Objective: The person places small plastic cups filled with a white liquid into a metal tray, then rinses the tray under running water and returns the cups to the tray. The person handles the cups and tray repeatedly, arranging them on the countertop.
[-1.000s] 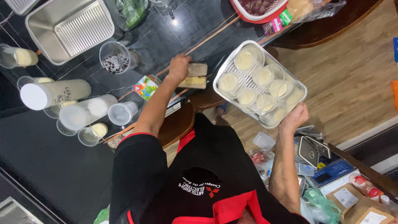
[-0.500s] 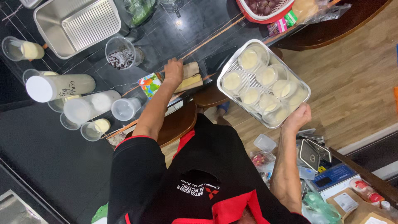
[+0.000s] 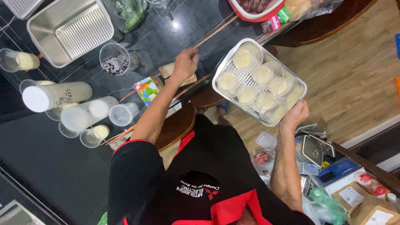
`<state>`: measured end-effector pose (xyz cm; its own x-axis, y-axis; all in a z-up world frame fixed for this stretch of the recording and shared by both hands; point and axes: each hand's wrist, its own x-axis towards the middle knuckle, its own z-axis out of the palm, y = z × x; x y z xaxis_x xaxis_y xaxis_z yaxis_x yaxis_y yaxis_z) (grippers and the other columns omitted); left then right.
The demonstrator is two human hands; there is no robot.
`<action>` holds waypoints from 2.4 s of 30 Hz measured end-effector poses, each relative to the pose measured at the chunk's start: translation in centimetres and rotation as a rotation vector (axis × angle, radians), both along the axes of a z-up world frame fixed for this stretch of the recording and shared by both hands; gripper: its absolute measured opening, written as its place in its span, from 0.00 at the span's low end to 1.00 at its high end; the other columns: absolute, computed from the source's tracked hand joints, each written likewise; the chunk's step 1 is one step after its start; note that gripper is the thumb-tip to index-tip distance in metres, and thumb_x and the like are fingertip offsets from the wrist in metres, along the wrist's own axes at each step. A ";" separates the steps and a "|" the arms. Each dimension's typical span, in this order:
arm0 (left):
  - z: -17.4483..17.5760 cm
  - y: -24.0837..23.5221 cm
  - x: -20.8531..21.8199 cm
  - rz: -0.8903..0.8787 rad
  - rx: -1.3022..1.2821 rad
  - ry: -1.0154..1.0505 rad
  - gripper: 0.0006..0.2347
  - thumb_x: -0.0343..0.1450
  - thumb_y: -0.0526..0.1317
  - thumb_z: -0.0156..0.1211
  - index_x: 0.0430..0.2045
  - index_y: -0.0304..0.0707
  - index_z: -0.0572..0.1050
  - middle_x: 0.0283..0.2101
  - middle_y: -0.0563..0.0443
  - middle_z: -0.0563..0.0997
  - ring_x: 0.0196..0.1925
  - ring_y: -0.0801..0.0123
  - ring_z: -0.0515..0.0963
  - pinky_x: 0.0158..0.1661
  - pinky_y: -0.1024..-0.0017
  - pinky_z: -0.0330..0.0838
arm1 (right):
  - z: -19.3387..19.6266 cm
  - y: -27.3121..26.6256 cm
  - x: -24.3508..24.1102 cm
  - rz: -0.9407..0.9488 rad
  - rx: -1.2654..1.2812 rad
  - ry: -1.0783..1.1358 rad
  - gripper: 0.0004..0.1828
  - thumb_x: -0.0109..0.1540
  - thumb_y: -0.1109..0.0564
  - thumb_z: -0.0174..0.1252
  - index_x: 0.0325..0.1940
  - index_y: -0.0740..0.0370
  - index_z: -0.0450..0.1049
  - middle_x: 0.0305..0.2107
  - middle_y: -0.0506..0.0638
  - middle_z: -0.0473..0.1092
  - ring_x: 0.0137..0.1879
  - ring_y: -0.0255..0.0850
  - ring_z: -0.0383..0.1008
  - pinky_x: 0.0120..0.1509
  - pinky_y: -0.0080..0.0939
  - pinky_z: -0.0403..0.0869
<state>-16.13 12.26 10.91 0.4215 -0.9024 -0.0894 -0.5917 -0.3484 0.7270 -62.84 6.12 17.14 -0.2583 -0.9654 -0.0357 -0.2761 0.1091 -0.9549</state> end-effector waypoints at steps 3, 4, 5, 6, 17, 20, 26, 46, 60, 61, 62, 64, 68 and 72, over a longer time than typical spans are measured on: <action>0.8 -1.2 -1.9 -0.028 0.042 0.114 0.12 0.75 0.40 0.61 0.51 0.38 0.80 0.54 0.42 0.80 0.60 0.48 0.79 0.61 0.58 0.73 | -0.1 -0.1 0.0 0.006 -0.011 0.025 0.14 0.68 0.58 0.46 0.31 0.67 0.69 0.28 0.43 0.66 0.35 0.31 0.62 0.40 0.36 0.66; 1.0 -1.5 -2.2 -0.049 0.099 0.092 0.14 0.74 0.42 0.62 0.53 0.40 0.79 0.56 0.42 0.79 0.61 0.49 0.78 0.62 0.59 0.73 | -0.1 -0.2 0.0 0.010 -0.011 0.028 0.14 0.68 0.58 0.46 0.31 0.67 0.68 0.27 0.43 0.66 0.35 0.31 0.62 0.40 0.36 0.66; 1.1 -1.6 -2.5 -0.132 0.108 0.029 0.18 0.71 0.43 0.65 0.55 0.38 0.76 0.57 0.40 0.76 0.62 0.47 0.75 0.62 0.57 0.71 | -0.1 -0.2 0.1 0.013 -0.012 0.031 0.14 0.68 0.57 0.46 0.30 0.67 0.68 0.27 0.43 0.67 0.34 0.31 0.62 0.39 0.36 0.67; 1.1 -1.7 -2.8 -0.215 0.118 -0.034 0.23 0.68 0.44 0.69 0.58 0.37 0.73 0.59 0.37 0.74 0.63 0.45 0.72 0.62 0.56 0.69 | -0.1 -0.3 0.2 0.008 -0.007 0.019 0.14 0.68 0.57 0.46 0.30 0.67 0.67 0.27 0.43 0.66 0.34 0.31 0.62 0.39 0.36 0.66; -2.4 -3.2 -6.5 -0.386 0.314 -0.413 0.44 0.58 0.46 0.76 0.68 0.26 0.57 0.59 0.36 0.66 0.61 0.48 0.67 0.56 0.55 0.69 | -0.1 -0.2 0.2 0.011 -0.004 -0.015 0.15 0.69 0.57 0.47 0.29 0.67 0.65 0.26 0.43 0.65 0.35 0.31 0.61 0.39 0.36 0.65; -2.5 -3.8 -6.4 -0.425 0.329 -0.410 0.44 0.57 0.45 0.76 0.67 0.23 0.57 0.57 0.38 0.68 0.60 0.49 0.68 0.53 0.55 0.71 | -0.2 -0.1 0.0 0.012 -0.003 -0.027 0.15 0.68 0.57 0.47 0.29 0.67 0.67 0.27 0.43 0.66 0.34 0.31 0.61 0.39 0.36 0.64; -0.3 -5.1 -5.5 -0.436 0.380 -0.362 0.45 0.52 0.48 0.81 0.60 0.22 0.62 0.55 0.37 0.70 0.59 0.49 0.70 0.53 0.58 0.74 | 0.0 -0.3 0.2 0.020 -0.004 -0.003 0.14 0.68 0.57 0.46 0.30 0.66 0.69 0.28 0.43 0.69 0.35 0.30 0.65 0.41 0.34 0.68; 6.2 4.2 7.5 -0.676 0.577 -0.416 0.42 0.48 0.42 0.83 0.56 0.33 0.67 0.54 0.33 0.70 0.60 0.41 0.70 0.52 0.56 0.74 | -0.3 -0.2 0.2 0.007 -0.004 -0.144 0.13 0.68 0.59 0.48 0.30 0.66 0.67 0.28 0.43 0.66 0.36 0.31 0.62 0.41 0.35 0.66; 6.7 0.1 -1.2 -0.085 0.149 0.329 0.15 0.78 0.48 0.56 0.38 0.33 0.80 0.33 0.46 0.81 0.34 0.63 0.80 0.39 0.66 0.73 | -0.2 0.1 0.5 0.009 -0.041 -0.030 0.16 0.69 0.58 0.48 0.27 0.63 0.65 0.25 0.41 0.63 0.33 0.29 0.60 0.37 0.36 0.62; 7.1 -0.5 -2.8 -0.071 0.120 0.482 0.14 0.78 0.47 0.55 0.38 0.33 0.80 0.31 0.48 0.80 0.34 0.66 0.78 0.38 0.68 0.72 | -0.1 0.1 0.5 0.006 -0.050 -0.017 0.16 0.69 0.58 0.48 0.27 0.63 0.65 0.25 0.41 0.64 0.33 0.29 0.60 0.36 0.36 0.63; 7.5 -0.8 -4.4 -0.056 0.093 0.636 0.14 0.79 0.47 0.53 0.38 0.33 0.79 0.30 0.51 0.79 0.33 0.69 0.76 0.37 0.70 0.72 | -0.1 0.1 0.6 0.003 -0.060 -0.004 0.16 0.70 0.58 0.48 0.27 0.63 0.65 0.25 0.40 0.64 0.33 0.29 0.60 0.36 0.36 0.63; 8.0 -1.5 -6.8 -0.026 0.009 0.773 0.14 0.79 0.45 0.53 0.38 0.32 0.80 0.30 0.55 0.78 0.34 0.74 0.74 0.37 0.72 0.71 | -0.1 0.3 0.4 -0.011 -0.052 -0.049 0.16 0.70 0.58 0.48 0.27 0.63 0.65 0.25 0.41 0.64 0.33 0.29 0.60 0.36 0.36 0.62; 8.3 -2.7 -8.7 0.103 -0.124 0.828 0.12 0.78 0.42 0.56 0.39 0.28 0.81 0.34 0.56 0.80 0.38 0.79 0.74 0.40 0.76 0.69 | -0.1 0.1 0.7 -0.017 -0.051 -0.152 0.16 0.70 0.58 0.48 0.27 0.64 0.65 0.25 0.41 0.64 0.33 0.29 0.60 0.36 0.36 0.62; 7.5 -3.4 -9.3 0.197 -0.140 0.935 0.10 0.75 0.39 0.58 0.40 0.28 0.81 0.36 0.56 0.83 0.39 0.78 0.77 0.41 0.78 0.73 | 0.2 0.3 0.7 -0.015 -0.065 -0.031 0.16 0.69 0.58 0.48 0.26 0.64 0.64 0.24 0.41 0.63 0.33 0.29 0.59 0.36 0.36 0.62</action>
<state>-25.43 8.82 18.36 0.3795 -0.8513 -0.3623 0.3071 -0.2535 0.9173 -62.16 6.44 17.35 -0.2721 -0.9621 0.0192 -0.2455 0.0501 -0.9681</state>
